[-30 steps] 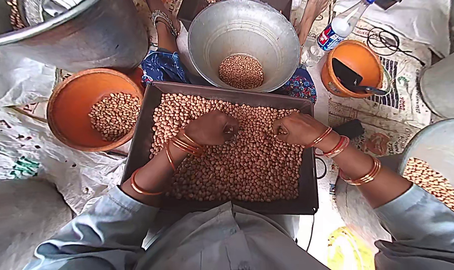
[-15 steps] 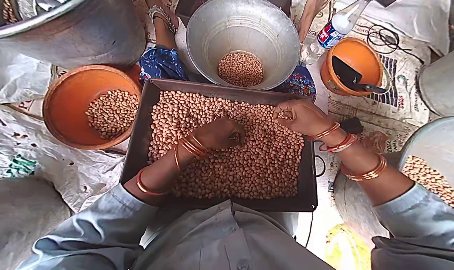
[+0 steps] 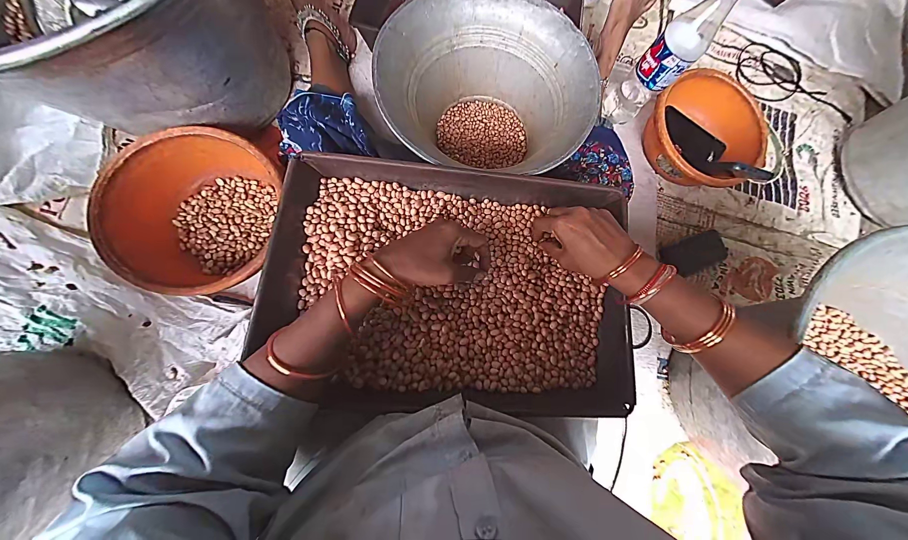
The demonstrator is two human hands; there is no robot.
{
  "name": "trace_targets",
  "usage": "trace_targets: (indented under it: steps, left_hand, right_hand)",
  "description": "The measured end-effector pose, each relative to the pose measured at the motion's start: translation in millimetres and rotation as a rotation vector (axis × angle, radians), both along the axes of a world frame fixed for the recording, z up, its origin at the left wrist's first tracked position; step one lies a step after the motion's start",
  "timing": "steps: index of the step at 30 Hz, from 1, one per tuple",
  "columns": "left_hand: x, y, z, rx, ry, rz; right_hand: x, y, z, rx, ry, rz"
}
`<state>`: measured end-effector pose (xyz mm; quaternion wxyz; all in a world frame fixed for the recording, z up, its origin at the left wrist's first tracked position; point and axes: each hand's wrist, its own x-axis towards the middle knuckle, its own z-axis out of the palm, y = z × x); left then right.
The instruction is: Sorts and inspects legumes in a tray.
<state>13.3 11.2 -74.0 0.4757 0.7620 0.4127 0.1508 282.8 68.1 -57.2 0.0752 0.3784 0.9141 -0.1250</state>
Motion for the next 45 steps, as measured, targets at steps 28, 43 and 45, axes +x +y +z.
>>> trace_targets:
  steps: [28, 43, 45]
  left_hand:
    - [28.3, -19.3, -5.5, 0.126, 0.182, -0.05]
    - [19.0, -17.1, -13.9, -0.585, -0.177, 0.082]
    - [21.4, -5.6, 24.5, -0.279, 0.02, -0.126]
  right_hand:
    - [-18.3, -43.8, 15.5, -0.139, -0.123, 0.142]
    - [-42.3, -62.3, 37.6, -0.174, 0.315, 0.196]
    - [-36.9, -52.3, 34.3, -0.095, 0.294, 0.154]
